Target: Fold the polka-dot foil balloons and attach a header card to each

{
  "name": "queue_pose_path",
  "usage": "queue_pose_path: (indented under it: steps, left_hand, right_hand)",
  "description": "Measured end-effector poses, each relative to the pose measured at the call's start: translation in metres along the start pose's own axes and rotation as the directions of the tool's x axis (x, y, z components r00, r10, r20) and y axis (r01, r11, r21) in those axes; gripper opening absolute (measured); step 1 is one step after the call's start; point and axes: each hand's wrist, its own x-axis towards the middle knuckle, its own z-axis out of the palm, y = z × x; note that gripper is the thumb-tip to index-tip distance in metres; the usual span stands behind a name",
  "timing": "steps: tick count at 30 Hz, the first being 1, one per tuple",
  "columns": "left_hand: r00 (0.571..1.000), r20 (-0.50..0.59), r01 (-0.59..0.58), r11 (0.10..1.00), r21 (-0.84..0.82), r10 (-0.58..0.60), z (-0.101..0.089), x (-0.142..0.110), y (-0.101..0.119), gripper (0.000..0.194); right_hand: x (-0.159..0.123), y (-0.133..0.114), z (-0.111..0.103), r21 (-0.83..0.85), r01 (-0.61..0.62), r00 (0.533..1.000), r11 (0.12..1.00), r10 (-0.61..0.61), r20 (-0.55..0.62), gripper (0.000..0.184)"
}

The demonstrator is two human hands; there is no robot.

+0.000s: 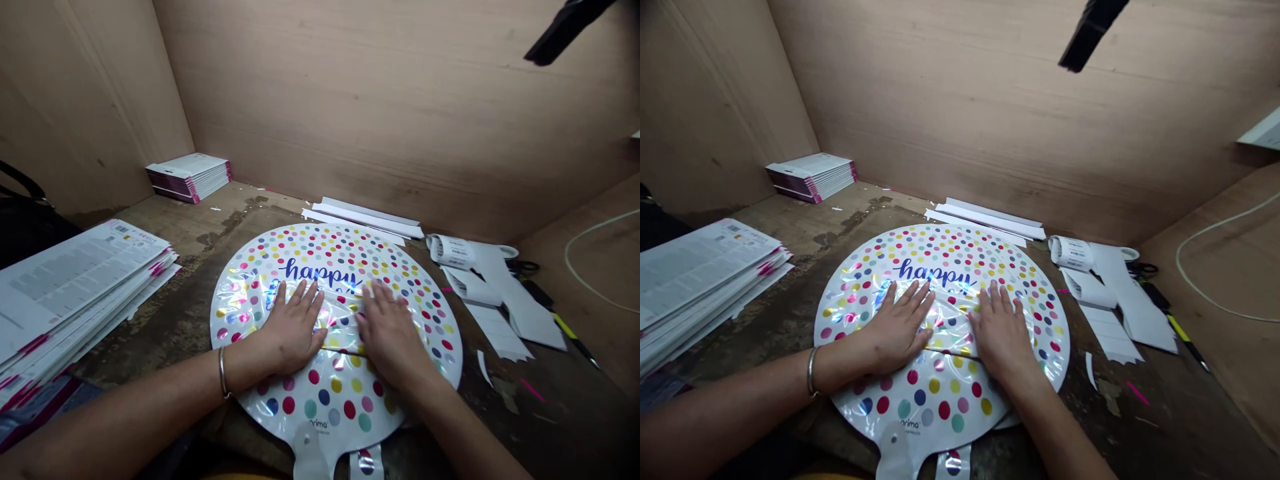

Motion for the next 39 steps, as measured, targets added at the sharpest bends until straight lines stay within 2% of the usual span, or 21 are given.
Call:
queue_pose_path:
  steps: [3, 4, 5, 6, 8, 10, 11, 12, 13, 15, 17, 20, 22, 26, 29, 31, 33, 34, 36, 37, 39]
  left_hand:
    - [1.000, -0.005, 0.005, 1.000, 0.013, -0.005, 0.000, 0.000, 0.000, 0.062]
    - [1.000, -0.004, 0.007, 1.000, 0.015, -0.007, 0.000, 0.000, 0.000, 0.062]
    - [1.000, -0.002, 0.006, 1.000, 0.013, -0.006, 0.000, 0.000, 0.000, 0.063]
    - [1.000, -0.001, 0.005, 1.000, 0.009, -0.005, 0.000, 0.000, 0.000, 0.063]
    - [1.000, 0.002, 0.002, 1.000, 0.001, -0.002, 0.001, 0.001, -0.001, 0.064]
    - [1.000, 0.003, -0.002, 1.000, -0.001, 0.002, 0.001, 0.001, -0.001, 0.064]
    - [1.000, 0.004, -0.003, 1.000, -0.001, 0.003, 0.002, 0.001, -0.001, 0.064]
    - [1.000, 0.005, -0.004, 1.000, -0.002, 0.004, 0.002, 0.001, -0.001, 0.063]
    - [1.000, 0.004, -0.003, 1.000, -0.002, 0.003, 0.002, 0.001, -0.001, 0.063]
    - [1.000, -0.001, 0.001, 1.000, 0.000, -0.001, 0.001, 0.001, -0.001, 0.062]
    - [1.000, -0.005, 0.004, 1.000, 0.003, -0.004, 0.001, 0.001, 0.000, 0.062]
    - [1.000, 0.000, -0.005, 1.000, 0.007, 0.005, 0.001, 0.001, 0.000, 0.063]
    - [1.000, 0.001, -0.017, 1.000, 0.013, 0.017, 0.001, 0.001, -0.001, 0.063]
    - [0.999, -0.025, -0.028, 1.000, 0.008, 0.028, -0.005, 0.000, -0.001, 0.062]
    - [0.982, -0.135, -0.131, 0.991, -0.007, 0.128, -0.016, -0.007, 0.000, 0.070]
    - [0.948, -0.244, -0.215, 0.976, -0.021, 0.203, -0.023, -0.014, 0.000, 0.069]
    - [0.919, -0.318, -0.263, 0.963, -0.050, 0.235, -0.025, -0.021, -0.003, 0.048]
    - [0.911, -0.333, -0.282, 0.957, -0.072, 0.243, -0.025, -0.024, -0.004, 0.036]
    - [0.904, -0.336, -0.322, 0.938, -0.127, 0.265, -0.022, -0.029, -0.009, 0.024]
    - [0.902, -0.333, -0.342, 0.927, -0.157, 0.276, -0.020, -0.032, -0.011, 0.022]
    - [0.902, -0.320, -0.367, 0.904, -0.219, 0.289, -0.017, -0.036, -0.015, 0.019]
  right_hand:
    - [-0.012, -0.016, 0.003, 0.104, 0.243, 0.969, 0.964, -0.245, 0.006, 0.056]
    - [-0.014, -0.019, 0.005, 0.137, 0.295, 0.953, 0.946, -0.302, 0.035, 0.056]
    - [-0.013, -0.018, 0.007, 0.154, 0.295, 0.949, 0.943, -0.307, 0.066, 0.056]
    - [-0.012, -0.012, 0.008, 0.147, 0.243, 0.962, 0.959, -0.257, 0.088, 0.057]
    - [-0.007, 0.011, 0.007, 0.067, 0.037, 0.995, 0.997, -0.043, 0.093, 0.061]
    - [-0.001, 0.037, 0.000, -0.050, -0.163, 0.986, 0.985, 0.164, 0.023, 0.062]
    - [0.001, 0.047, -0.005, -0.078, -0.201, 0.979, 0.977, 0.199, -0.034, 0.059]
    - [0.003, 0.052, -0.011, -0.064, -0.181, 0.980, 0.981, 0.175, -0.090, 0.053]
    - [0.006, 0.052, -0.017, -0.005, -0.107, 0.987, 0.994, 0.105, -0.123, 0.047]
    - [0.014, 0.040, -0.026, 0.188, 0.100, 0.990, 0.977, -0.078, -0.122, 0.037]
    - [0.027, 0.020, -0.031, 0.344, 0.185, 0.983, 0.920, -0.179, -0.049, 0.035]
    - [0.054, 0.000, -0.033, 0.405, 0.137, 0.981, 0.904, -0.181, 0.074, 0.037]
    - [0.069, -0.001, -0.035, 0.440, 0.085, 0.967, 0.894, -0.180, 0.180, 0.031]
    - [0.081, 0.012, -0.046, 0.516, -0.020, 0.896, 0.857, -0.214, 0.389, 0.011]
    - [0.070, 0.013, -0.046, 0.586, -0.114, 0.894, 0.802, -0.175, 0.412, 0.017]
    - [0.056, 0.007, -0.040, 0.645, -0.184, 0.911, 0.742, -0.118, 0.396, 0.020]
    - [0.038, -0.002, -0.032, 0.693, -0.247, 0.916, 0.677, -0.070, 0.395, 0.026]
    - [0.028, -0.006, -0.029, 0.711, -0.272, 0.914, 0.648, -0.057, 0.402, 0.030]
    - [0.008, -0.010, -0.025, 0.737, -0.312, 0.905, 0.599, -0.047, 0.422, 0.036]
    - [-0.002, -0.009, -0.025, 0.738, -0.297, 0.919, 0.606, -0.030, 0.394, 0.038]
    - [-0.021, -0.004, -0.026, 0.683, -0.135, 0.976, 0.718, -0.021, 0.216, 0.044]
